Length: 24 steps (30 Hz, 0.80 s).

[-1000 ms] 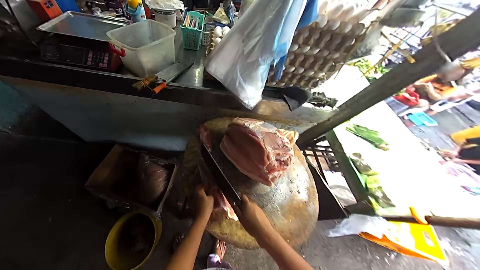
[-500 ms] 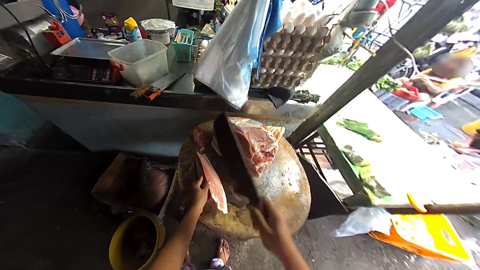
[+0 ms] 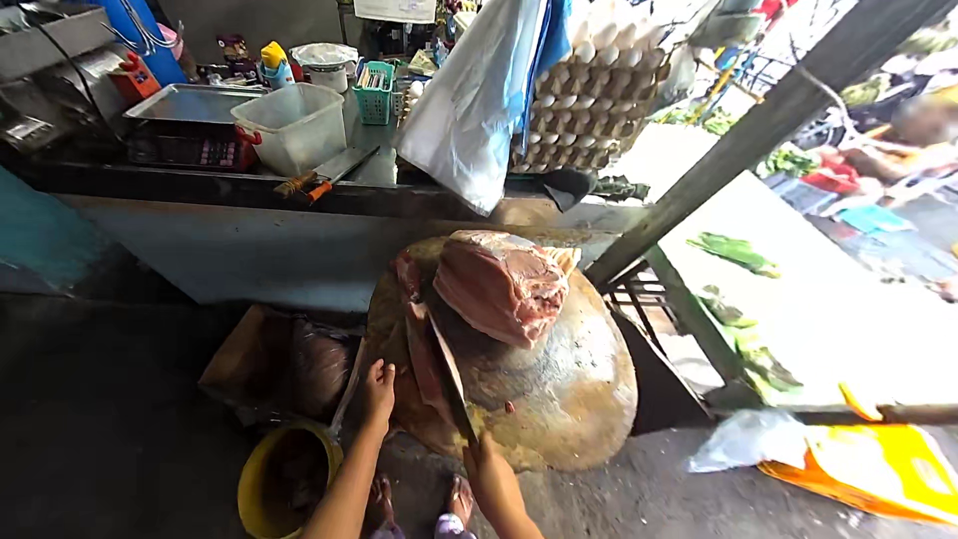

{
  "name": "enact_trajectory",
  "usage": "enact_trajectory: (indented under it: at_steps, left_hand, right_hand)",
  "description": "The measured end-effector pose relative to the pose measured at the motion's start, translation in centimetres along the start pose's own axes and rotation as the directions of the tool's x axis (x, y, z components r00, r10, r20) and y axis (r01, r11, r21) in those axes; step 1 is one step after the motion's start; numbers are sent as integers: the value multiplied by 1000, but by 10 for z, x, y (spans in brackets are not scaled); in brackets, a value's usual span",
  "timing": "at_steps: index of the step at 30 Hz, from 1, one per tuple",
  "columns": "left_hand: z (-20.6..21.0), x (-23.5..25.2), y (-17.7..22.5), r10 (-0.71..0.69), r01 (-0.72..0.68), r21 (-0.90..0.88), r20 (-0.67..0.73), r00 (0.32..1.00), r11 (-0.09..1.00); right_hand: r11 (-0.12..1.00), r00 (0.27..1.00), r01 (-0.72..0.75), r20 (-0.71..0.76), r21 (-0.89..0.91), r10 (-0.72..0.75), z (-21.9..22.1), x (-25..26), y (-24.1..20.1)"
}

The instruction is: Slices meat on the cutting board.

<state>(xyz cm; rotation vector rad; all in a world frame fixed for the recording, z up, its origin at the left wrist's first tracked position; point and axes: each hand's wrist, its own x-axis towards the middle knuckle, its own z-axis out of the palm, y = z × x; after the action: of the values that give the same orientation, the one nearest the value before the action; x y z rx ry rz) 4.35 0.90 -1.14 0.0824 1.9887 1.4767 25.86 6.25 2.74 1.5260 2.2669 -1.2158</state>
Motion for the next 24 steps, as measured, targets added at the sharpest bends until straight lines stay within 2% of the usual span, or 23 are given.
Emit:
enact_trajectory:
  at_steps: [1,3,8,10,12,14,17,19,20,21,22,23,24]
  left_hand:
    - [1,4,4,13,-13,7,-19,1000,1000]
    - [12,4,7,29,-29,64,10,1000,998]
    - [52,4,27,57,-110,343,163,985,933]
    - [51,12,25,30,-84,306,177,984,948]
    - [46,18,19,-39,-1,203,191,981,979]
    - [43,20,14,-91,68,119,197,976,991]
    - [43,21,12,-89,81,49,179,980,995]
    - [43,20,10,-71,68,19,174,982,997]
    - [43,18,9,-63,61,16,185,981,998]
    - [42,16,7,-42,43,2,190,981,999]
    - [42,15,7,-44,47,-12,190,981,999]
    - [43,15,7,-44,48,-20,182,982,999]
    - [44,15,6,-44,49,-24,175,984,999]
  right_hand:
    - [997,995,-68,77,-30,70,6,8,2]
    - [995,988,-88,120,-48,93,3,10,3]
    - [996,986,-86,141,-4,85,1,10,8]
    - [989,984,-53,174,141,28,0,22,31]
    - [934,966,-69,256,352,-26,-6,37,58]
    - [890,956,-92,291,447,-47,-13,44,67]
    - [944,985,3,163,330,-60,-23,37,45]
    - [941,987,150,1,303,-158,-39,27,17]
    - [919,965,262,-112,295,-239,-54,21,-2]
    - [873,908,400,-247,279,-337,-72,14,-22]
    - [800,811,548,-390,245,-436,-93,7,-44]
    - [695,666,695,-527,182,-528,-115,-1,-65]
    - [565,491,818,-640,106,-590,-138,-8,-87]
